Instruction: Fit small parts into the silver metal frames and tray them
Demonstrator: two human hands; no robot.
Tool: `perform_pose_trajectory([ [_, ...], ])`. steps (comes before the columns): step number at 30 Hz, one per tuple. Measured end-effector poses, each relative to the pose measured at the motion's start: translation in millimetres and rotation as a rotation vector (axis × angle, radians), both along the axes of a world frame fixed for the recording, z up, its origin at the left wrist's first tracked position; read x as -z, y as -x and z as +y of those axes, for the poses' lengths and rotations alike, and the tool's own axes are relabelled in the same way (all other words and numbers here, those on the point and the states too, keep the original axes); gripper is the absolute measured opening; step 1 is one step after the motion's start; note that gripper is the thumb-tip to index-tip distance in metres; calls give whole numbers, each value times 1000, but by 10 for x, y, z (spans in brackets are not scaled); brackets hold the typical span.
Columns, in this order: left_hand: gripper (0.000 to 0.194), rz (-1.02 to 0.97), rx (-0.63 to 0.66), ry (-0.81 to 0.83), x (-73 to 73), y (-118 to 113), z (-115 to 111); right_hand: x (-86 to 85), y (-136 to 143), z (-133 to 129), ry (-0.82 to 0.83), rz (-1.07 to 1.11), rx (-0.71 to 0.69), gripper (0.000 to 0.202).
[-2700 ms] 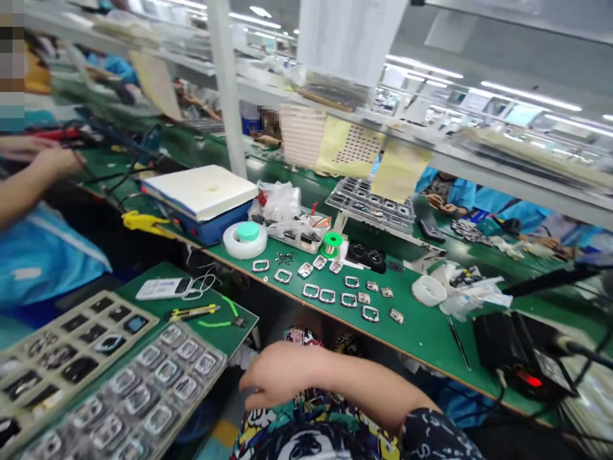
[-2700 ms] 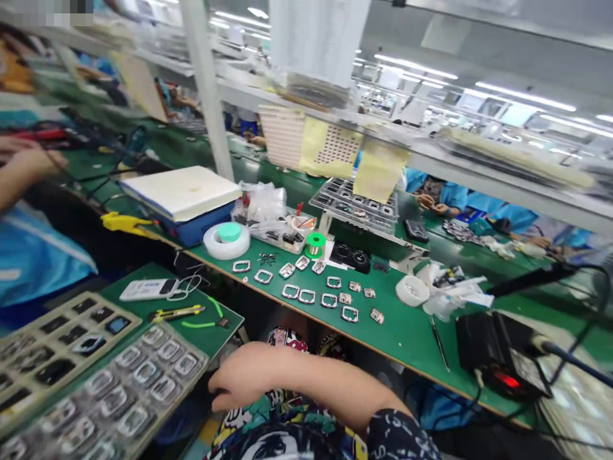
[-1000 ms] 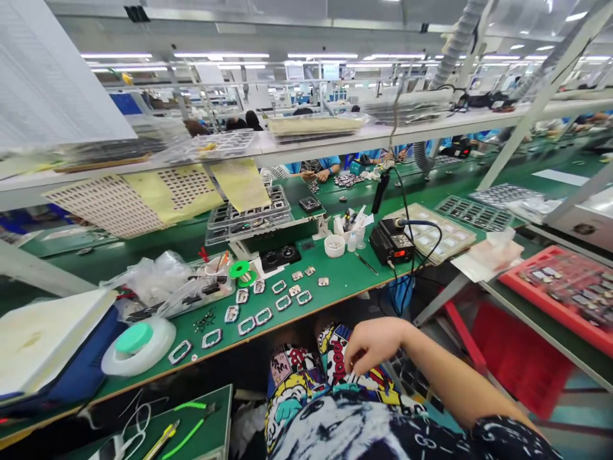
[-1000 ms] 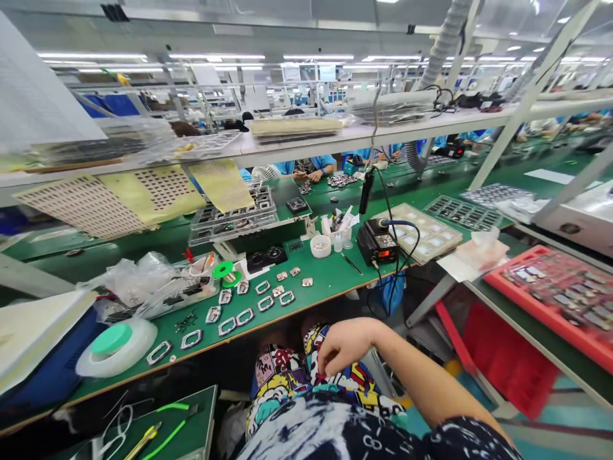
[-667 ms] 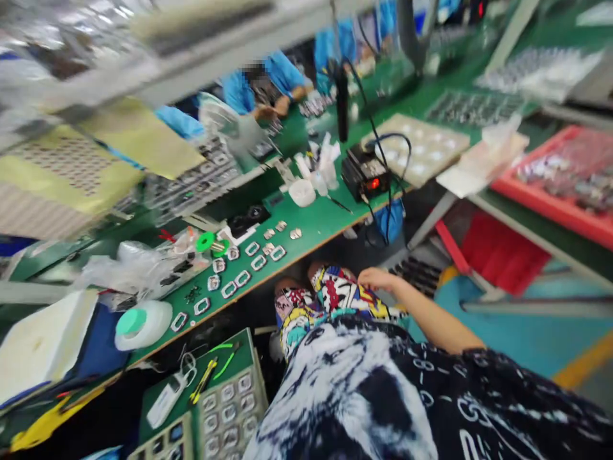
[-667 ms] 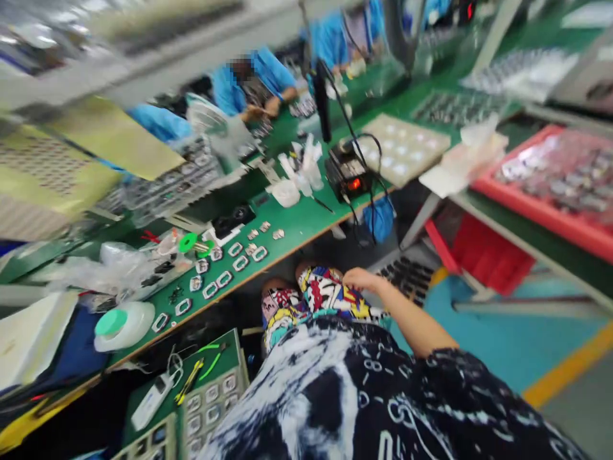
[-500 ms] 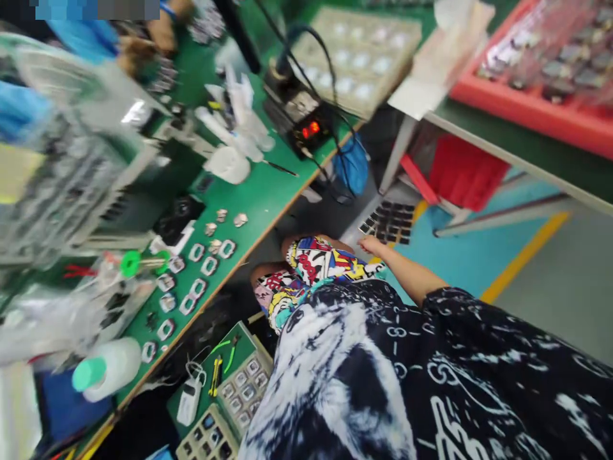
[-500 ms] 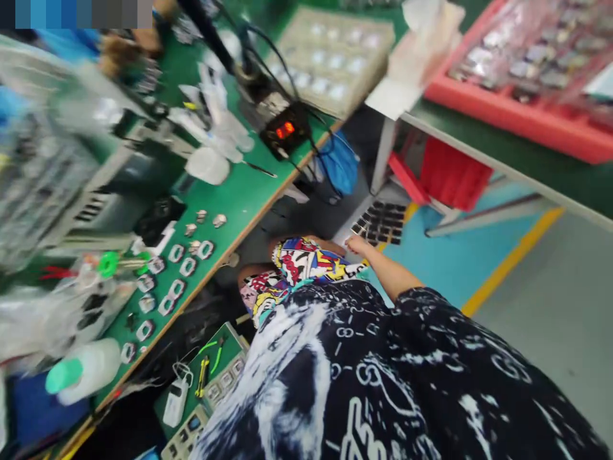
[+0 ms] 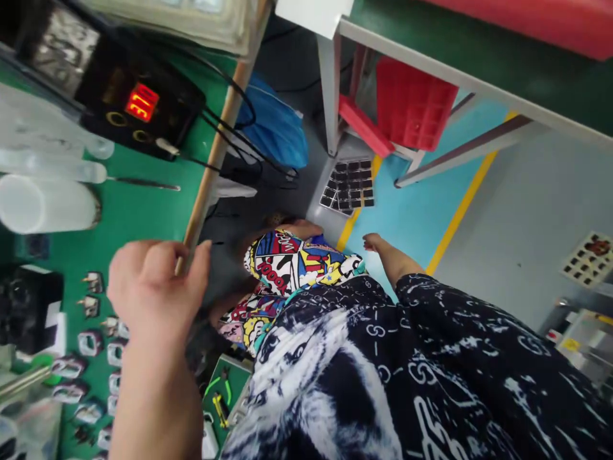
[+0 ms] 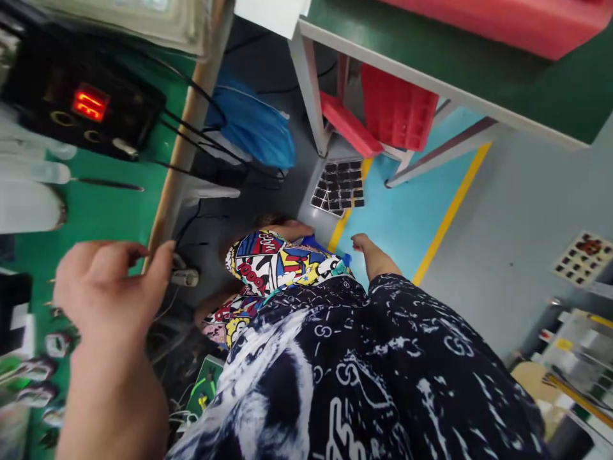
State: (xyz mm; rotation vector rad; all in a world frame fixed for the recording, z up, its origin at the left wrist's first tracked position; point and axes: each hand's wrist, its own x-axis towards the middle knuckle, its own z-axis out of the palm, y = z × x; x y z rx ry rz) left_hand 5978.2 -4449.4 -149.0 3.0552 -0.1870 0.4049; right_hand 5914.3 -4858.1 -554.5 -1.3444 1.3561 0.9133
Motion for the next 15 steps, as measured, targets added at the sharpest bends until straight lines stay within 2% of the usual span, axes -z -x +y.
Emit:
perform_pose_trajectory([
  [3,33,134,-59,-81,96,-398,-93,376,-381,125,-31,12,149,33],
  [6,35,145,-136,-111,212,-524,-29,677,-754,219,-46,-14,275,35],
  [8,42,83,-111,-111,301,-548,63,809,-947,247,-33,-17,344,37],
  [11,48,-20,-20,-118,392,-564,162,892,-1156,261,3,-5,415,44],
  [15,47,-63,94,-201,384,-566,140,818,-1350,293,42,8,402,48],
])
